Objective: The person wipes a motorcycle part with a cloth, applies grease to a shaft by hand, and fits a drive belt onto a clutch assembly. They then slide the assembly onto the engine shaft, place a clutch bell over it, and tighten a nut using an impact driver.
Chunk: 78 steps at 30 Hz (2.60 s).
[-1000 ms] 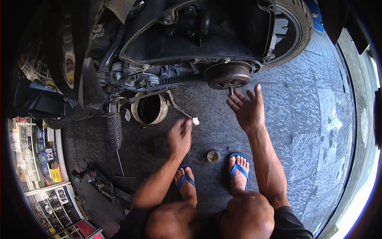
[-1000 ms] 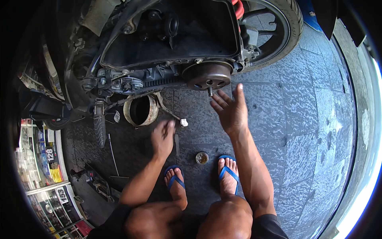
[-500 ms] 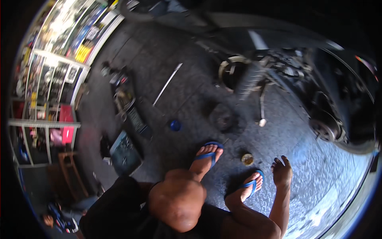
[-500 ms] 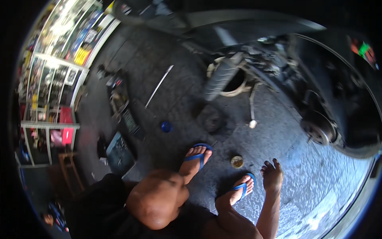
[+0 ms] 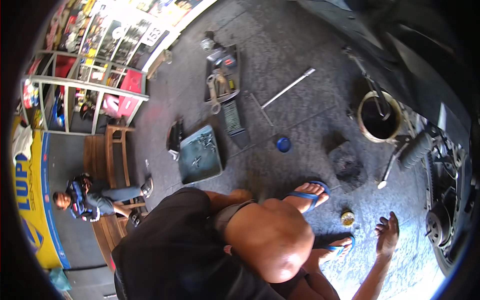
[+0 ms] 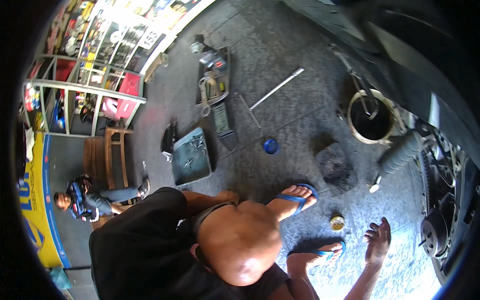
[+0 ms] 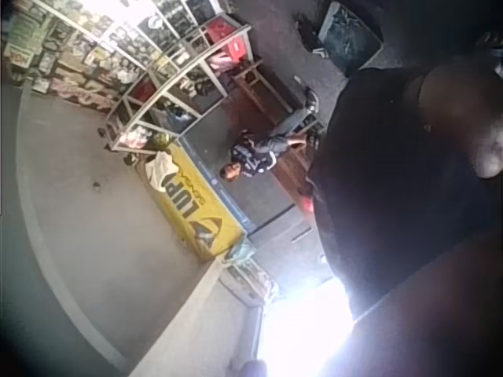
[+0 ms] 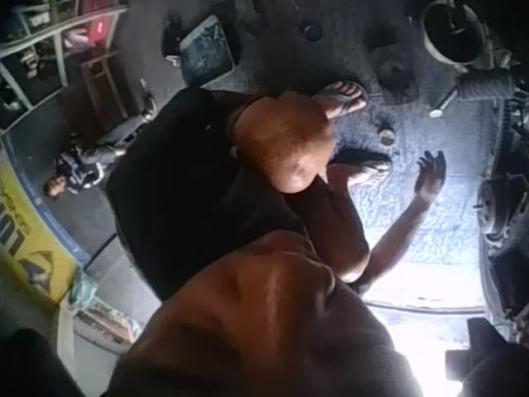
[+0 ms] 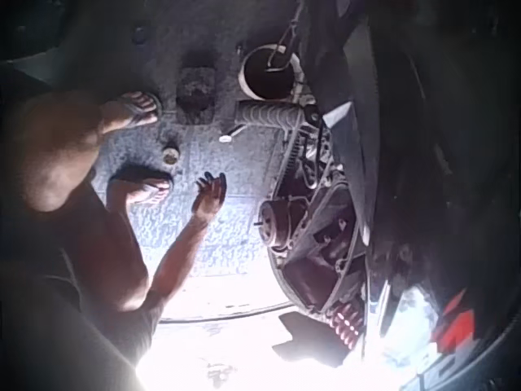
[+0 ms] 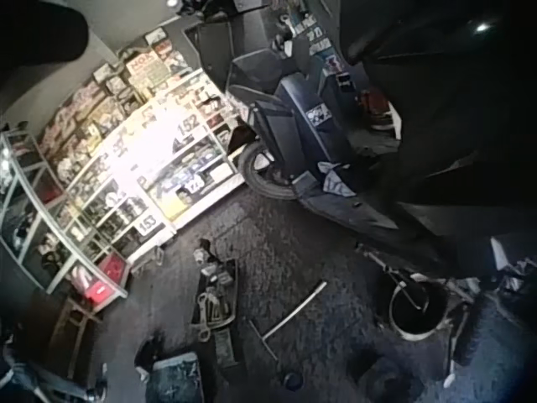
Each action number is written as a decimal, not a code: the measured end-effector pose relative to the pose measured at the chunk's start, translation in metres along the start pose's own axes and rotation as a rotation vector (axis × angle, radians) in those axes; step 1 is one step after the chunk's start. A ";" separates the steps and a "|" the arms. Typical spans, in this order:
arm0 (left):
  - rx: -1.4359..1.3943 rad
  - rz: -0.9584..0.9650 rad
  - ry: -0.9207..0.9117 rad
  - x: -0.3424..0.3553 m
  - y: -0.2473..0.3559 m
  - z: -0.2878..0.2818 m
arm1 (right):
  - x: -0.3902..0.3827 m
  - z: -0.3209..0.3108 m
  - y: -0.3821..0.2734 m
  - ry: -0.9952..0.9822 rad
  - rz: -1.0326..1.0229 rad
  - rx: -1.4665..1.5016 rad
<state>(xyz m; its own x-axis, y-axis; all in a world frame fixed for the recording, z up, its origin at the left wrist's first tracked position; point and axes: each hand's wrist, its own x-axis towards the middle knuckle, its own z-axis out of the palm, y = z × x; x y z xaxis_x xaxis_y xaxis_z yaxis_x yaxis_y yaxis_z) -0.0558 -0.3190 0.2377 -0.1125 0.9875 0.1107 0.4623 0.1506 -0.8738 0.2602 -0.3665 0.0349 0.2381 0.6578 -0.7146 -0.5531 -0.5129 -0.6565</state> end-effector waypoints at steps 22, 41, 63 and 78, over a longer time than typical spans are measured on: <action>-1.223 -0.895 -0.437 0.121 0.017 0.675 | -0.146 0.192 -0.053 -0.090 -0.024 -0.993; -1.322 -0.682 -0.524 0.117 0.026 0.702 | -0.177 0.213 -0.075 -0.077 -0.190 -1.122; -2.269 -0.541 -0.208 0.150 -0.006 0.515 | -0.224 0.201 -0.062 0.048 -0.550 -1.343; -2.327 1.322 -0.327 0.137 -0.145 -0.067 | -0.250 0.299 -0.101 0.285 -1.574 -0.234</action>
<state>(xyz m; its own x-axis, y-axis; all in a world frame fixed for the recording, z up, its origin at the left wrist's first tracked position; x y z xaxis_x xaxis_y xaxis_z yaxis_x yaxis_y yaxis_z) -0.0791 -0.2027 0.4112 0.7939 0.6055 0.0549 0.0236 -0.1210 0.9924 0.0179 -0.3138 0.3518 0.5696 0.4815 0.6661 0.4913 0.4502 -0.7456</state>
